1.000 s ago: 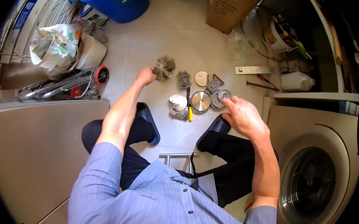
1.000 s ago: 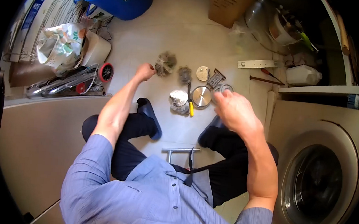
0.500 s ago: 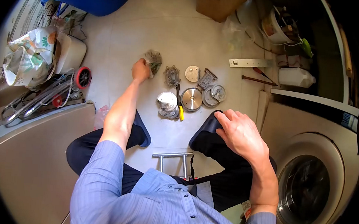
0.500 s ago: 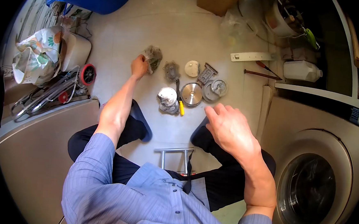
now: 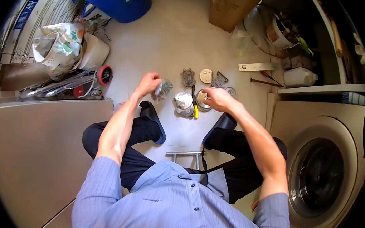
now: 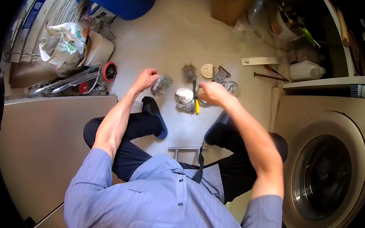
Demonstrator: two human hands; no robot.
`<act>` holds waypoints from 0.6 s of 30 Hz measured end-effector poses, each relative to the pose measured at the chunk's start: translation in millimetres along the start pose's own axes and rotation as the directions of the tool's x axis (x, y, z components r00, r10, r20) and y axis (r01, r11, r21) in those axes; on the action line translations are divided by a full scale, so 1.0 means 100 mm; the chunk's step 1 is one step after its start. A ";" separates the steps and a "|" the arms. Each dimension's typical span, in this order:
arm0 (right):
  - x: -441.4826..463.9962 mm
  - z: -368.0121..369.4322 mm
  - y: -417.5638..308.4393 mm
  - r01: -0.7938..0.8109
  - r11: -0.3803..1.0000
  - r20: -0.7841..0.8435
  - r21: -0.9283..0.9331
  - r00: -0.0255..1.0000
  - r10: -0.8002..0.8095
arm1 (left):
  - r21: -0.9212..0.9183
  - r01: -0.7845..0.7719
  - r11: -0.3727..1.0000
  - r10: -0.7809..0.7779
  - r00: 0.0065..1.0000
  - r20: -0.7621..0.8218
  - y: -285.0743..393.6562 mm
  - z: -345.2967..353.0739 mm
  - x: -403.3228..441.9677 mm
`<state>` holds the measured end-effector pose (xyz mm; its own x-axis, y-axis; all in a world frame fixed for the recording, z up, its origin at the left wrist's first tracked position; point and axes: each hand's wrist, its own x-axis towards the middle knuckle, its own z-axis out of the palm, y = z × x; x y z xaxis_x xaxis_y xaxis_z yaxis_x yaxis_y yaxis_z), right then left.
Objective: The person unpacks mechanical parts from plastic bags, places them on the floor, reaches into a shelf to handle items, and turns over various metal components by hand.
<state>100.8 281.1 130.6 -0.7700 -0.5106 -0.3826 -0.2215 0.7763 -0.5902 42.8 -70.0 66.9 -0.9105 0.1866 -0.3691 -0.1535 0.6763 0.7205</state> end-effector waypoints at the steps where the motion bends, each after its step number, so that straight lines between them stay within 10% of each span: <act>1: 0.11 0.09 -0.16 -0.011 0.998 -0.012 -0.064 1.000 0.010 | -0.011 0.007 1.000 -0.006 0.999 0.045 0.09 -0.01 -0.15; 6: 0.73 1.34 -0.57 0.283 0.898 -0.390 0.337 0.910 -0.140 | -0.050 -0.105 0.993 0.112 0.982 0.155 0.45 0.07 -0.81; 18: 0.12 1.64 -0.72 -0.010 0.808 -0.268 0.589 0.941 0.207 | 0.096 -0.275 0.957 0.244 0.935 0.257 0.18 0.33 -1.16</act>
<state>206.0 158.0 51.8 -0.9308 -0.2206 -0.2916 0.1812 0.4142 -0.8920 158.6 -55.8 103.8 -0.7903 0.5223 -0.3204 0.1408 0.6637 0.7346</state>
